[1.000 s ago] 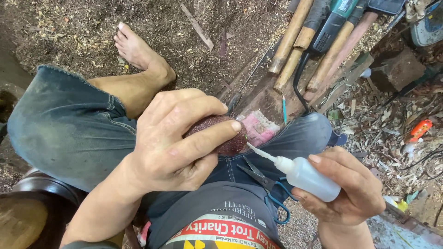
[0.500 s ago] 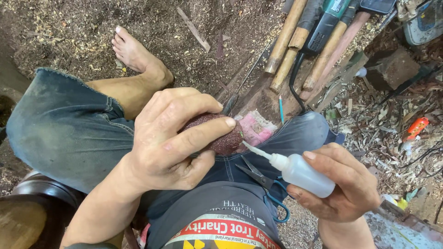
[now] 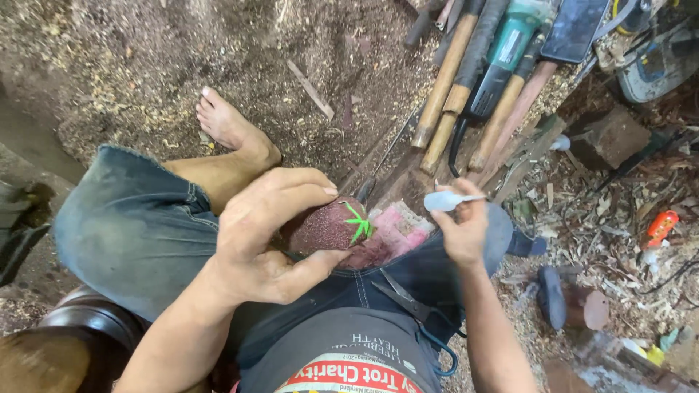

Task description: Sanding and gluing small wooden pieces to create or repair a decorative object in a workshop.

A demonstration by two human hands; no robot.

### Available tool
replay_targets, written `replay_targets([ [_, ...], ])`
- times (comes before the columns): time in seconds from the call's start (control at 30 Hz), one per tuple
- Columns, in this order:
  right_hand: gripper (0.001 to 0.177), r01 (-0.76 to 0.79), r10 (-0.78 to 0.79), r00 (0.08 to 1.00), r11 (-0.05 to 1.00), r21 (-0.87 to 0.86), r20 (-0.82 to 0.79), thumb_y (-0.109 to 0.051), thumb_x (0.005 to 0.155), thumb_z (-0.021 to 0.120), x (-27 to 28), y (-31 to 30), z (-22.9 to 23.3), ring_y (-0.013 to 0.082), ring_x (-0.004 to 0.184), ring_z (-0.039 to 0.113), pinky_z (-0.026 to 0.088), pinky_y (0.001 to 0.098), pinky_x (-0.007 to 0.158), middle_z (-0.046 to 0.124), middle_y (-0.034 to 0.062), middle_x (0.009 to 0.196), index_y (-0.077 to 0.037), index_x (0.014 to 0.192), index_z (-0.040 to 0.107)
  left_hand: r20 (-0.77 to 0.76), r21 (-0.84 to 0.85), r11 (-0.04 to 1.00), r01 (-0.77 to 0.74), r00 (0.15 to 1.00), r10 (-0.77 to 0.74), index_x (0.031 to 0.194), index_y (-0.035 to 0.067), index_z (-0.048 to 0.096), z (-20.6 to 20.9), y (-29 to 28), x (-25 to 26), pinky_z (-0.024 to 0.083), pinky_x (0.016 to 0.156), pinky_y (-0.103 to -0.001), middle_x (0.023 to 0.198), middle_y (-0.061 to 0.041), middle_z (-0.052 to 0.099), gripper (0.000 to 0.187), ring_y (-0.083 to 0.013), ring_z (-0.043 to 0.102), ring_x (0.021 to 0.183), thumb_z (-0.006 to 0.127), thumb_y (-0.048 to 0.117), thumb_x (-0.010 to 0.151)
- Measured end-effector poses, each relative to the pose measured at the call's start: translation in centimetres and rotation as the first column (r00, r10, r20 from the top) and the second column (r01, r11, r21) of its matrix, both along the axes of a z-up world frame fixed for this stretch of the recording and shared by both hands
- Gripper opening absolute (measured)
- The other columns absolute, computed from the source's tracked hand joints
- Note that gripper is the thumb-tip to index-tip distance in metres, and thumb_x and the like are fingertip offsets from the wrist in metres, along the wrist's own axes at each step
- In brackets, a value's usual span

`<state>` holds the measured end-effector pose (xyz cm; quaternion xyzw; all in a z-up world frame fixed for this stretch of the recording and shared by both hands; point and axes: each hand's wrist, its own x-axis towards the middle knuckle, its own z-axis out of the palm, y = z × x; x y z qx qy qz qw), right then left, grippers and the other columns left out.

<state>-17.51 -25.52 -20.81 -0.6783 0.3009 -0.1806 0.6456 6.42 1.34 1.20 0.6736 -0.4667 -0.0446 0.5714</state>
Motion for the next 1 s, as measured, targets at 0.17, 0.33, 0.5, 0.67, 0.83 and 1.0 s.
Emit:
replay_targets([
  [0.17, 0.048, -0.032, -0.033, 0.957, 0.976, -0.217, -0.288, 0.005, 0.085, 0.077, 0.1, -0.7, -3.7, 0.0219, 0.099, 0.07, 0.055, 0.0356, 0.089, 0.073, 0.013, 0.112, -0.008, 0.129, 0.063, -0.173, 0.128, 0.992, 0.015, 0.985, 0.008, 0.123, 0.003, 0.057, -4.0, -1.9, -2.0, 0.059, 0.082, -0.033, 0.107, -0.014, 0.069, 0.059, -0.0261, 0.074, 0.092, 0.092, 0.02, 0.078],
  [0.33, 0.046, -0.17, -0.019, 0.935, 0.851, -0.497, -0.353, -0.002, 0.079, 0.079, -0.9, -1.0, -4.9, 0.0325, 0.097, 0.074, 0.058, 0.0407, 0.083, 0.074, 0.0157, 0.102, -0.01, 0.121, 0.062, -0.297, 0.356, 0.929, 0.104, 0.955, 0.007, 0.126, 0.004, 0.051, -11.7, -6.4, -4.6, 0.058, 0.084, -0.037, 0.107, -0.016, 0.07, 0.066, -0.0315, 0.074, 0.096, 0.091, 0.028, 0.079],
  [0.5, 0.043, -0.08, -0.126, 0.92, 0.867, -0.492, -0.371, 0.002, 0.076, 0.077, -0.6, -0.8, -4.1, 0.0384, 0.103, 0.07, 0.055, 0.0426, 0.087, 0.072, 0.0176, 0.106, -0.008, 0.115, 0.061, -0.36, 0.728, 0.627, 0.279, 0.933, 0.003, 0.131, 0.007, 0.049, -18.2, -11.2, -6.1, 0.051, 0.089, -0.047, 0.12, -0.02, 0.064, 0.064, -0.0413, 0.065, 0.107, 0.08, 0.031, 0.081],
  [0.67, 0.061, 0.002, -0.163, 0.913, 0.918, -0.396, -0.374, 0.006, 0.072, 0.077, -1.1, -0.9, -2.9, 0.0361, 0.117, 0.065, 0.055, 0.0391, 0.096, 0.064, 0.0189, 0.125, -0.005, 0.128, 0.057, -0.162, 0.676, 0.684, 0.274, 0.961, -0.225, 0.133, 0.006, 0.052, -24.3, -14.2, -8.1, 0.049, 0.095, -0.046, 0.122, -0.019, 0.062, 0.054, -0.0397, 0.062, 0.111, 0.072, 0.025, 0.086],
  [0.83, 0.077, 0.054, -0.154, 0.923, 0.959, -0.277, -0.352, 0.007, 0.072, 0.078, -1.9, -1.3, -2.4, 0.033, 0.131, 0.06, 0.053, 0.0386, 0.106, 0.058, 0.0182, 0.14, -0.005, 0.142, 0.048, 0.086, 0.728, 0.651, 0.214, 0.914, -0.396, 0.132, 0.004, 0.055, -25.7, -15.5, -8.8, 0.048, 0.093, -0.046, 0.122, -0.018, 0.061, 0.052, -0.0361, 0.059, 0.108, 0.068, 0.025, 0.087],
  [1.0, 0.08, 0.116, -0.199, 0.914, 0.964, -0.24, -0.355, 0.008, 0.073, 0.079, -2.3, -1.9, -0.1, 0.0312, 0.136, 0.056, 0.053, 0.0397, 0.107, 0.054, 0.0179, 0.146, -0.003, 0.145, 0.046, 0.224, 0.813, 0.568, 0.127, 0.832, -0.507, 0.133, -0.001, 0.056, -26.7, -16.8, -10.4, 0.049, 0.085, -0.045, 0.11, -0.02, 0.06, 0.052, -0.0363, 0.06, 0.104, 0.063, 0.019, 0.085],
])
